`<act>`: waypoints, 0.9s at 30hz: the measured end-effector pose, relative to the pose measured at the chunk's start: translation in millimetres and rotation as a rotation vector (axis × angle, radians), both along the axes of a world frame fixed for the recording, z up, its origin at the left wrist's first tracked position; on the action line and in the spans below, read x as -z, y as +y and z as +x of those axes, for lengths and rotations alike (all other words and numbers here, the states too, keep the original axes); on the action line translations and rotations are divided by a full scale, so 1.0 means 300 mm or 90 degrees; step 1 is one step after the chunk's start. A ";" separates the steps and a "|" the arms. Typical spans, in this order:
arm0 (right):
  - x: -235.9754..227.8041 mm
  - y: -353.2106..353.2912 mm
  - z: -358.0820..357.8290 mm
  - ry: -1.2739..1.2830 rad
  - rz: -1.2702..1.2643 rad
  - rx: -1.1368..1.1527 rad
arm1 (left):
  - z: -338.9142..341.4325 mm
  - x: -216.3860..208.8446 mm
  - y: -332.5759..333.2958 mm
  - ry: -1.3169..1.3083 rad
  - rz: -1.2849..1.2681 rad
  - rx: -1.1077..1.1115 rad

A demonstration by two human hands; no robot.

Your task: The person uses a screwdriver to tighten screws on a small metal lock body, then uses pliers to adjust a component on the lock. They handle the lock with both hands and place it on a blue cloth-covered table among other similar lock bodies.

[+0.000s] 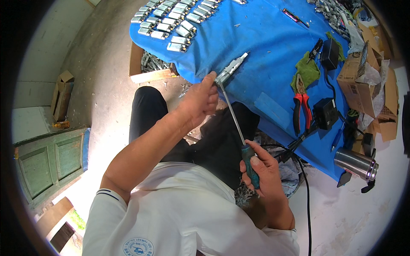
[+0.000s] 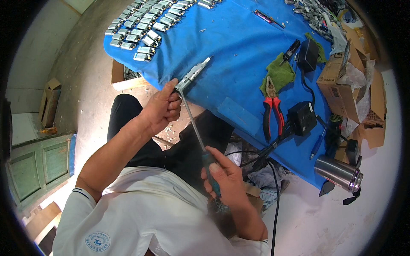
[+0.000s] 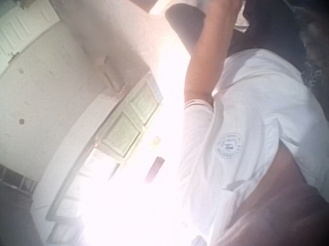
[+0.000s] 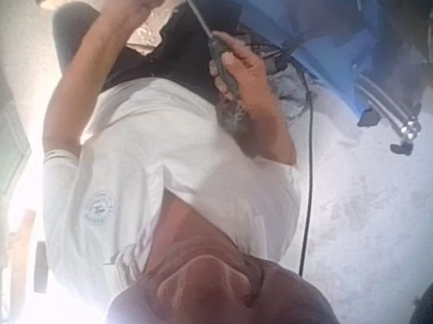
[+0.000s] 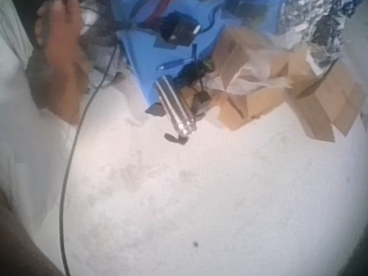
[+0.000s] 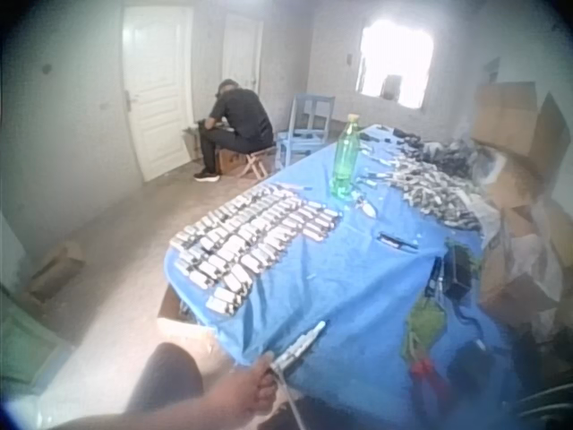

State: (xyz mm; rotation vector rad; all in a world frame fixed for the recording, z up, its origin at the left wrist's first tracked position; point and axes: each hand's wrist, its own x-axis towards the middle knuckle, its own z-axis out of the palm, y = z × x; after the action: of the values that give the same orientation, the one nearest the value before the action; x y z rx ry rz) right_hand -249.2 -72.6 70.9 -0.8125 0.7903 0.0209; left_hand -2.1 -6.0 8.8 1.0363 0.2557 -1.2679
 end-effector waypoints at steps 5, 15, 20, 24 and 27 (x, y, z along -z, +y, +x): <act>0.035 0.007 -0.003 -0.012 -0.072 -0.005 | -0.005 0.011 0.001 -0.005 0.004 0.006; 0.032 0.041 -0.001 0.021 -0.145 -0.006 | 0.000 0.008 0.006 0.002 0.000 0.019; 0.017 0.050 0.006 0.067 -0.280 -0.033 | -0.006 0.014 -0.004 0.004 0.020 0.001; 0.016 0.035 0.003 0.079 -0.340 -0.052 | -0.011 0.003 -0.001 -0.005 0.020 0.004; 0.042 0.037 -0.008 0.094 -0.450 -0.086 | -0.021 -0.002 -0.007 -0.025 0.026 -0.013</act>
State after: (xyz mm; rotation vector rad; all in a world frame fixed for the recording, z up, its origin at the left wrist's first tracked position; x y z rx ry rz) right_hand -251.5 -61.5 58.2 -1.5476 0.8912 -0.0846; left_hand -8.3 -8.2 9.4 1.0896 0.2622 -1.2268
